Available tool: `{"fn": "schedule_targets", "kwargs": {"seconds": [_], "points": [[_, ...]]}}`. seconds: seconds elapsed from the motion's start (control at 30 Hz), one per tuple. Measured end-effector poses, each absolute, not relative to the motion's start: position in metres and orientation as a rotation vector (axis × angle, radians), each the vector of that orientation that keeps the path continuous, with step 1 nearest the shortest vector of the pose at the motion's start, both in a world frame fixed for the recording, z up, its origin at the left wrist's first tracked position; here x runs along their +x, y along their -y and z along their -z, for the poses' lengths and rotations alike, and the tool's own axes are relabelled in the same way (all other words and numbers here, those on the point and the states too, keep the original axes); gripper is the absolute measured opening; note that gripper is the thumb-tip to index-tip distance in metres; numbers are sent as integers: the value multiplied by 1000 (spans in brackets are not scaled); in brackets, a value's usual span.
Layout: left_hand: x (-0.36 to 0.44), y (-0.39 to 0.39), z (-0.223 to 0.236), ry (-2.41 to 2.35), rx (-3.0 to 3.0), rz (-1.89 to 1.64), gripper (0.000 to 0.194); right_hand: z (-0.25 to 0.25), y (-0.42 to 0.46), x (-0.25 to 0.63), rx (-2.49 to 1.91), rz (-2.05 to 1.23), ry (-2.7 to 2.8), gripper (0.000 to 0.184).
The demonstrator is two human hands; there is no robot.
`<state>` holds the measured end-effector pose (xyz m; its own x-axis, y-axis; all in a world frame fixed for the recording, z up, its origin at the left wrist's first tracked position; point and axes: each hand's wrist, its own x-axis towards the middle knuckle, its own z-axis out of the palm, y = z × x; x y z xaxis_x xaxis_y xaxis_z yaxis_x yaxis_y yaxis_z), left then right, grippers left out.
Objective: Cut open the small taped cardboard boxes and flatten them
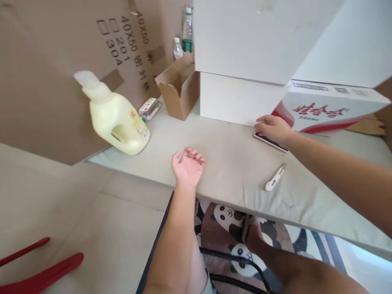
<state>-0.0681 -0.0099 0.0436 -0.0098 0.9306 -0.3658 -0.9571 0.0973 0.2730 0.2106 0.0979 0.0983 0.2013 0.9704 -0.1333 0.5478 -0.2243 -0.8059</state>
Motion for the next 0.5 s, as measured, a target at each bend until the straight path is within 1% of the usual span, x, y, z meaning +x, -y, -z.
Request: {"fn": "schedule_targets", "kwargs": {"seconds": [0.07, 0.17, 0.23, 0.3, 0.4, 0.5], "points": [[-76, 9, -45, -493, -105, -1513, 32, -92, -127, 158, -1789, -830, 1634, 20], [-85, 6, -46, -453, -132, -1509, 31, -87, -165, 71, -1513, -621, 2004, 22], [-89, 4, -45, -437, -141, -1495, 29, -87, -188, 14, -1280, -538, 2137, 24], [-92, 2, -43, -431, -152, -1487, 27, -89, -211, -34, -1140, -545, 2172, 26], [-96, 2, -40, -434, -162, -1485, 25, -92, -237, -75, -1196, -632, 2140, 27], [-102, 3, -41, -446, -166, -1493, 25, -94, -236, -74, -1286, -675, 2103, 28]]}}
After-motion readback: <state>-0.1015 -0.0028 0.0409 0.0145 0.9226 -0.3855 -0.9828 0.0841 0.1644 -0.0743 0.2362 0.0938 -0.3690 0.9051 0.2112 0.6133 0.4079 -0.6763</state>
